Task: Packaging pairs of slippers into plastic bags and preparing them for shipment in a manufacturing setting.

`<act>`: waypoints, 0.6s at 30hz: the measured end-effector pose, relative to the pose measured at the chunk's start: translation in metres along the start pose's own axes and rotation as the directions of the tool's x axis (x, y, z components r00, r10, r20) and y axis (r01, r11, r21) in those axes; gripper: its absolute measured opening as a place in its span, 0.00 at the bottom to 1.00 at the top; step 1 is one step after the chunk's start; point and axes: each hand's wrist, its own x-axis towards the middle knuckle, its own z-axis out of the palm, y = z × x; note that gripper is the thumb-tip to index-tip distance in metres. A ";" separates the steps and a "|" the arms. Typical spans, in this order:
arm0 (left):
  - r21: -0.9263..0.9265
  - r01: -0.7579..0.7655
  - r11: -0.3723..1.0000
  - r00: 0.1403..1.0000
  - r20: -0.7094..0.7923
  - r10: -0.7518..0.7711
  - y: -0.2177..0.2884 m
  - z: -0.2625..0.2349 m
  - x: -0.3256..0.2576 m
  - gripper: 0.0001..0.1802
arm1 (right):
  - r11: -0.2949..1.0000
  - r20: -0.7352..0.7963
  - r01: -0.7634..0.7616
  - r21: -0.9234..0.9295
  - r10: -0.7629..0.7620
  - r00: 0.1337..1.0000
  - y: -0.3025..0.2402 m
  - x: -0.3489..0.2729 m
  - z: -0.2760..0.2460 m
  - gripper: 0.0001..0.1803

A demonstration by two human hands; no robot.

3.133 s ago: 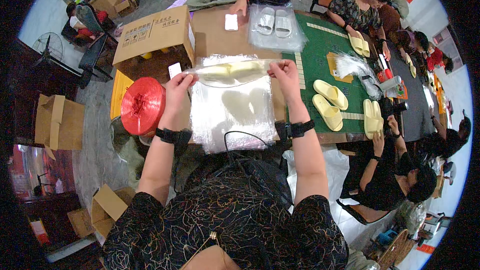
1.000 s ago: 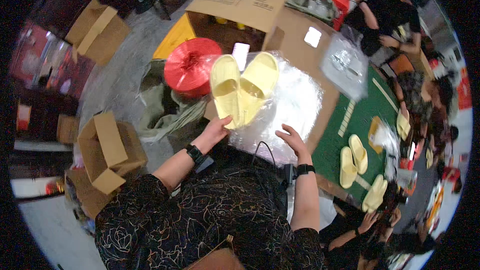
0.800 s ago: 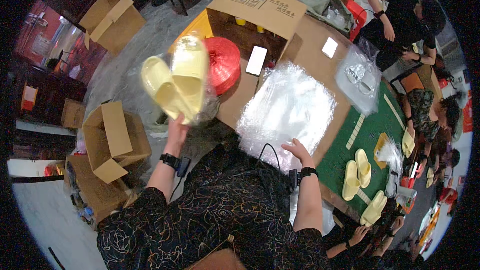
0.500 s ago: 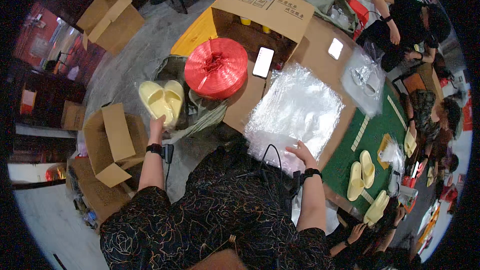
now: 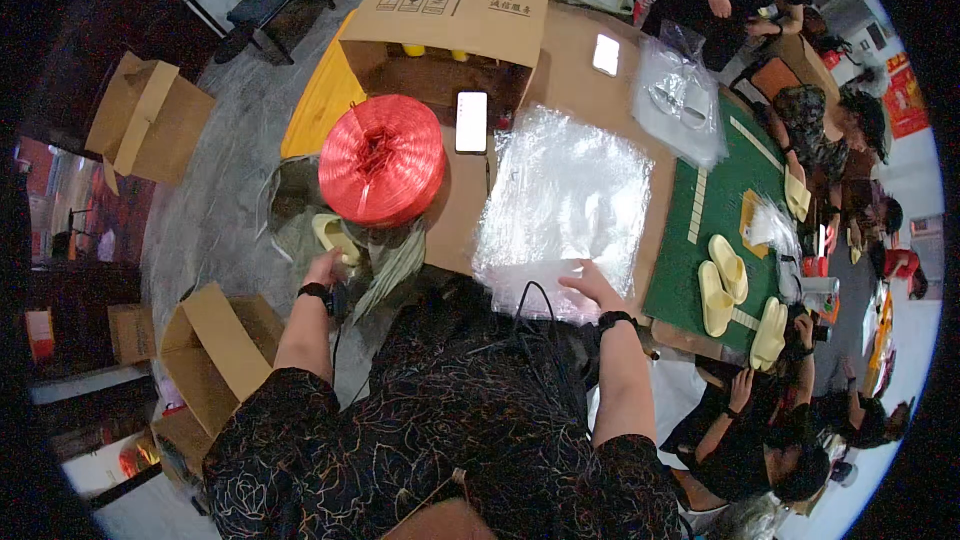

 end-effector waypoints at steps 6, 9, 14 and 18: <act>0.667 0.117 0.736 0.706 -0.577 0.411 0.010 0.014 -0.031 0.37 | 0.997 0.020 0.013 0.082 -0.015 1.000 -0.015 -0.002 0.004 0.50; 0.797 -0.493 0.349 0.401 -0.147 0.904 0.037 0.078 -0.082 0.29 | 0.994 0.047 -0.025 0.105 0.020 0.999 -0.020 -0.015 -0.008 0.46; 0.590 -0.796 0.132 0.413 0.371 0.832 0.050 0.179 -0.144 0.20 | 0.995 0.083 0.077 -0.062 -0.071 0.994 0.000 0.001 -0.013 0.43; 0.434 -0.901 0.010 0.393 0.806 0.443 0.023 0.284 -0.164 0.26 | 0.992 0.081 0.127 -0.007 -0.126 0.989 0.033 0.022 -0.021 0.48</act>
